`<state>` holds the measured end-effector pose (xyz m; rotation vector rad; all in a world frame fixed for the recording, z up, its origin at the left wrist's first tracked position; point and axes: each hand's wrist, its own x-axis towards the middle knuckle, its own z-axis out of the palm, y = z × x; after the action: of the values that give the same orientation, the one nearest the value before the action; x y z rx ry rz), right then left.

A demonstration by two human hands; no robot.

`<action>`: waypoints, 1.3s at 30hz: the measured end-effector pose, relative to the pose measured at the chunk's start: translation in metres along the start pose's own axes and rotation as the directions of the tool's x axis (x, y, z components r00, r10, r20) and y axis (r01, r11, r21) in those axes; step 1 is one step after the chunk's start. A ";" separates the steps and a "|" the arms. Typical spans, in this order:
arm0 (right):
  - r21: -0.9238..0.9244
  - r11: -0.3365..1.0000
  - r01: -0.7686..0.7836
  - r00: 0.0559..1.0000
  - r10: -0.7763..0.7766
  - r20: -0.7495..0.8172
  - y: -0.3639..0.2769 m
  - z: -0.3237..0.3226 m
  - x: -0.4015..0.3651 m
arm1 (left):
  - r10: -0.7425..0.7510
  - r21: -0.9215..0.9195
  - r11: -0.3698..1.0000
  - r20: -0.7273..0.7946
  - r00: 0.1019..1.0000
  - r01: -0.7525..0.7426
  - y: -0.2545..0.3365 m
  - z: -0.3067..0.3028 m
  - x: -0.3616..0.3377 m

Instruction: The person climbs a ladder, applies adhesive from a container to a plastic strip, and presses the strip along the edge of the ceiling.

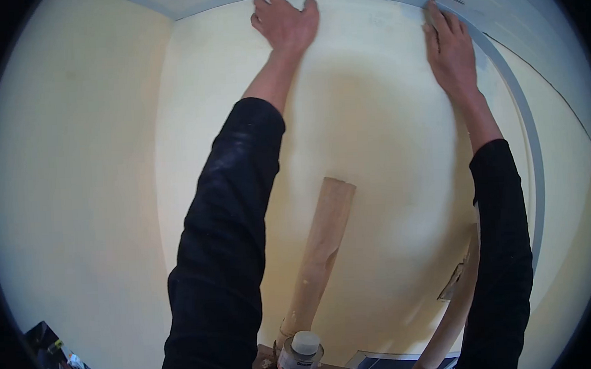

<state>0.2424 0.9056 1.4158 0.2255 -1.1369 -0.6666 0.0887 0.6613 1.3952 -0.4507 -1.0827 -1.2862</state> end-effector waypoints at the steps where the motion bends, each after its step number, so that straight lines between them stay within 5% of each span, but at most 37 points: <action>1: 0.016 1.000 0.005 1.000 -0.005 -0.004 -0.002 0.001 0.001 | 0.045 0.051 0.998 -0.013 0.999 -0.044 -0.002 0.000 0.000; 9: -0.015 0.999 0.043 0.998 -0.044 -0.054 -0.003 0.003 0.000 | -0.001 -0.054 0.999 0.049 0.999 0.003 0.026 0.015 -0.018; 12: 0.006 1.000 0.020 0.999 -0.020 -0.042 0.001 0.003 0.002 | 0.328 -0.212 0.916 -0.089 0.940 -0.340 0.057 0.049 -0.047; 19: 0.091 0.996 0.023 0.998 -0.018 -0.061 -0.002 -0.006 0.001 | 0.500 -0.389 0.800 0.011 0.866 -0.457 0.099 0.087 -0.055; 27: 0.226 0.973 -0.043 0.999 0.045 -0.004 0.015 -0.010 -0.006 | 0.332 -0.227 0.922 0.049 0.942 -0.314 0.124 0.092 -0.060; 29: 0.255 0.965 -0.066 0.996 0.078 -0.037 0.023 -0.018 -0.013 | 0.156 -0.278 0.955 0.183 0.971 -0.101 0.133 0.088 -0.056; 39: 0.160 0.974 -0.161 0.986 0.167 -0.022 0.036 -0.039 -0.031 | 0.028 -0.164 0.986 0.116 0.993 -0.009 0.163 0.097 -0.071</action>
<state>0.2827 0.9464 1.3933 0.2741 -1.1617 -0.4251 0.2065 0.8226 1.4277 -0.6659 -1.0725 -1.3510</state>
